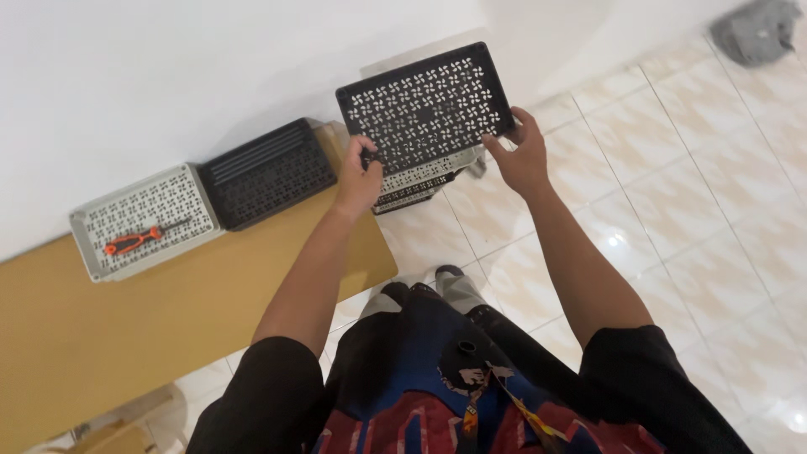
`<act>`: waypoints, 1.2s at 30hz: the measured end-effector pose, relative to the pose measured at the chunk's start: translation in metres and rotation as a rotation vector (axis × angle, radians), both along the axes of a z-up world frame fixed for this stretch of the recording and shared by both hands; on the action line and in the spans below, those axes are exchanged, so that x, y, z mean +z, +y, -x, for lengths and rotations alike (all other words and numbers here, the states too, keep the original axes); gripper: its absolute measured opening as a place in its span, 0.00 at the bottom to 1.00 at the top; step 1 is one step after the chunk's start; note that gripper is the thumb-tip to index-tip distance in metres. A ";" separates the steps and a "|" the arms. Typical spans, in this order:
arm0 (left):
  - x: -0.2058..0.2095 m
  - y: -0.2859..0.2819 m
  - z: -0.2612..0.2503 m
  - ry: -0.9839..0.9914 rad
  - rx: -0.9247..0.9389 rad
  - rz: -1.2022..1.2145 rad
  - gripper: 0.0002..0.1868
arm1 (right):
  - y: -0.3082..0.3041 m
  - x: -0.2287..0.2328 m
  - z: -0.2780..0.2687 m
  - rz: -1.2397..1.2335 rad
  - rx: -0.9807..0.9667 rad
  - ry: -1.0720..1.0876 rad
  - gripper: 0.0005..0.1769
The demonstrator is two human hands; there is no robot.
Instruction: The person assembles a small plastic stand by inserting white legs into a white perforated tray and securing them with a screwdriver. They then place a black perforated tray on top of the assembled stand.
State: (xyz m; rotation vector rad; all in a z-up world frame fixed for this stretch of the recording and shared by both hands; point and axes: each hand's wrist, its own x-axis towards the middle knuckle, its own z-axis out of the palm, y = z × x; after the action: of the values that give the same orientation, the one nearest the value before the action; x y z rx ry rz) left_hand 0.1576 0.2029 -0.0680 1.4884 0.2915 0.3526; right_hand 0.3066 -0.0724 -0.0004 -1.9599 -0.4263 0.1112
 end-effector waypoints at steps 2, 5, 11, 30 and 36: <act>0.003 0.016 -0.010 0.075 0.025 0.069 0.17 | 0.011 -0.002 -0.015 0.058 0.015 0.041 0.40; 0.011 0.026 -0.014 0.158 0.064 0.056 0.16 | 0.021 -0.005 -0.036 0.026 0.112 0.041 0.41; 0.020 0.032 -0.032 0.149 0.145 -0.236 0.20 | 0.027 -0.012 -0.078 -0.046 0.215 0.049 0.41; 0.017 -0.149 0.157 0.497 0.385 -0.356 0.29 | -0.054 -0.109 -0.025 -0.093 0.520 0.104 0.46; 0.022 -0.234 0.259 0.799 0.539 -0.188 0.28 | -0.099 -0.141 0.069 0.235 0.839 0.426 0.37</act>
State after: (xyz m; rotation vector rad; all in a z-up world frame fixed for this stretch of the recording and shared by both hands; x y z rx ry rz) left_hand -0.1010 -0.0310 -0.0461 1.6704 1.3402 0.1929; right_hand 0.2379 -0.1715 -0.1413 -1.7894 -0.9497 1.1303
